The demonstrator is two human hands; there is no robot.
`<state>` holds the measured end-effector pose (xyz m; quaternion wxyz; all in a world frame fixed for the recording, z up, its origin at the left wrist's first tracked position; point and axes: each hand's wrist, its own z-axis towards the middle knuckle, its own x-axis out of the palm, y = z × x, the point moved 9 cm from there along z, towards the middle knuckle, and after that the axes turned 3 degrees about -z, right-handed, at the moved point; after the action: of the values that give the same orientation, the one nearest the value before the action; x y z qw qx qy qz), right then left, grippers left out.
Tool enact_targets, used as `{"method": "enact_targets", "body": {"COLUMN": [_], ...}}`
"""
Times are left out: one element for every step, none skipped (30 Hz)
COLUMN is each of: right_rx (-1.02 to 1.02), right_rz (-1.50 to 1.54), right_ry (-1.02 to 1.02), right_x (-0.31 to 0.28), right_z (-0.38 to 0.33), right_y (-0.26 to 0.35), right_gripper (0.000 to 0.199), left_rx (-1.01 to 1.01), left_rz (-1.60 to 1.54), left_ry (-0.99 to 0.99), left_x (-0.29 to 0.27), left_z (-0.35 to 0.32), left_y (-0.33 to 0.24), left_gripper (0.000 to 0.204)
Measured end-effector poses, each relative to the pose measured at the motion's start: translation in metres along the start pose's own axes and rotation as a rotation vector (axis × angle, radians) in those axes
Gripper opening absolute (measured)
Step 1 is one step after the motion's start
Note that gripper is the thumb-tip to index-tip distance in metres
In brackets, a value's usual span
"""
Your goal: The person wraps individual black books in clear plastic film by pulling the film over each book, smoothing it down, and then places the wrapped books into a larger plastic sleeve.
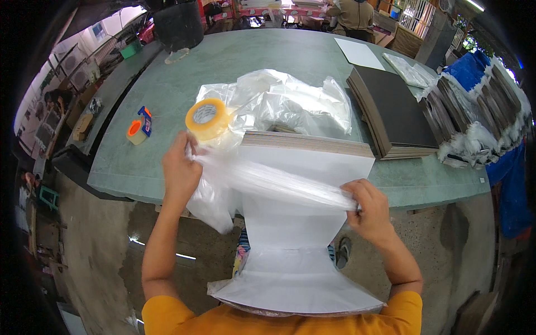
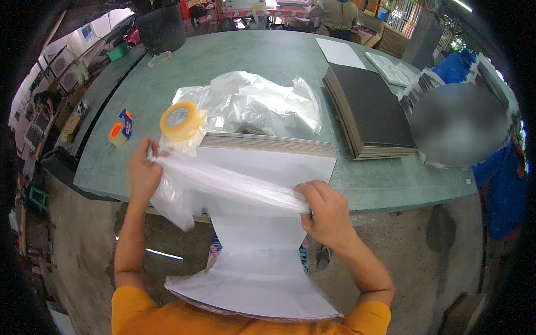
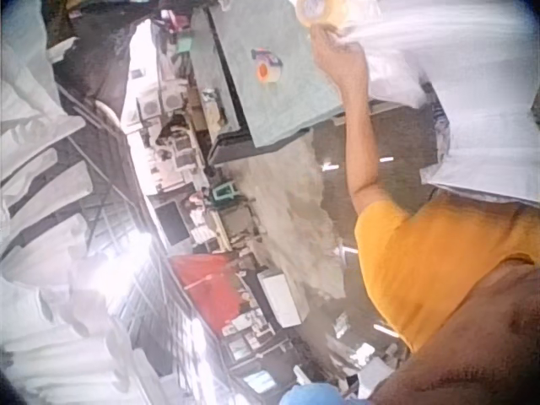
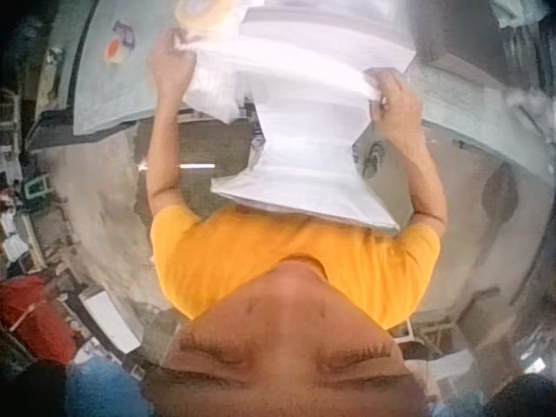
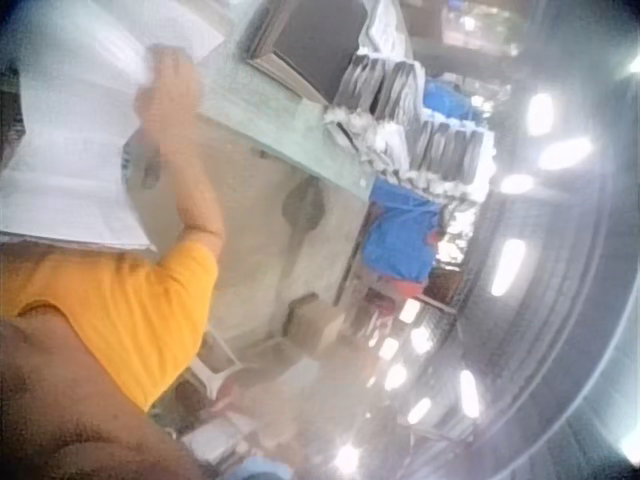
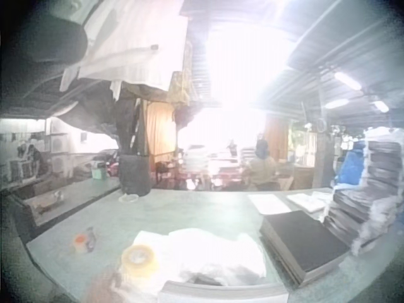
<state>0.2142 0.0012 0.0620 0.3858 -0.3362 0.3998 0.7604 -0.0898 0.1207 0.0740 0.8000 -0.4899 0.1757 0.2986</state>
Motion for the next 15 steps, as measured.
{"method": "enact_targets", "body": {"right_rx": [0.016,0.042,0.069,0.108,0.145,0.184,0.188,0.173,0.158,0.144,0.185,0.225,0.265,0.307,0.346], "right_rz": [-0.086,-0.179,-0.274,-0.224,-0.181,-0.138,-0.049,0.019,0.087,0.155,0.296,0.438,0.581,0.761,0.948], "right_ry": [-0.099,-0.2,-0.3,-0.276,-0.247,-0.219,-0.277,-0.267,-0.259,-0.251,-0.237,-0.225,-0.215,-0.15,-0.083], "right_x": [-0.009,-0.019,-0.028,-0.028,-0.029,-0.029,-0.033,-0.035,-0.041,-0.045,-0.046,-0.046,-0.045,-0.04,-0.034], "right_z": [0.003,0.006,0.006,0.005,0.0,-0.004,-0.012,-0.014,-0.015,-0.017,-0.018,-0.018,-0.02,-0.025,-0.032], "right_y": [-0.003,-0.008,-0.013,-0.027,-0.045,-0.058,-0.06,-0.058,-0.055,-0.054,-0.059,-0.066,-0.072,-0.077,-0.083], "right_gripper": [0.044,0.047,0.051,0.053,0.055,0.058,0.056,0.054,0.052,0.05,0.046,0.042,0.038,0.035,0.032], "left_rx": [0.048,0.102,0.157,0.243,0.325,0.409,0.42,0.404,0.389,0.372,0.376,0.354,0.331,0.314,0.06], "left_rz": [0.028,0.049,0.068,0.112,0.147,0.182,0.169,0.116,0.063,0.01,-0.03,-0.084,-0.136,-0.195,-0.302], "left_ry": [0.026,0.062,0.098,0.166,0.232,0.299,0.328,0.29,0.253,0.217,0.164,0.227,0.288,0.35,0.525], "left_x": [0.006,0.018,0.029,0.036,0.043,0.051,0.053,0.047,0.041,0.036,0.032,0.038,0.041,0.044,0.05], "left_z": [-0.003,-0.006,-0.009,-0.014,-0.021,-0.029,-0.031,-0.03,-0.029,-0.028,-0.024,-0.021,-0.017,-0.013,-0.011], "left_y": [-0.005,-0.017,-0.026,-0.038,-0.051,-0.061,-0.057,-0.053,-0.05,-0.05,-0.062,-0.057,-0.047,-0.039,-0.022], "left_gripper": [0.035,0.043,0.051,0.054,0.058,0.061,0.059,0.057,0.055,0.054,0.049,0.046,0.043,0.04,0.038]}}
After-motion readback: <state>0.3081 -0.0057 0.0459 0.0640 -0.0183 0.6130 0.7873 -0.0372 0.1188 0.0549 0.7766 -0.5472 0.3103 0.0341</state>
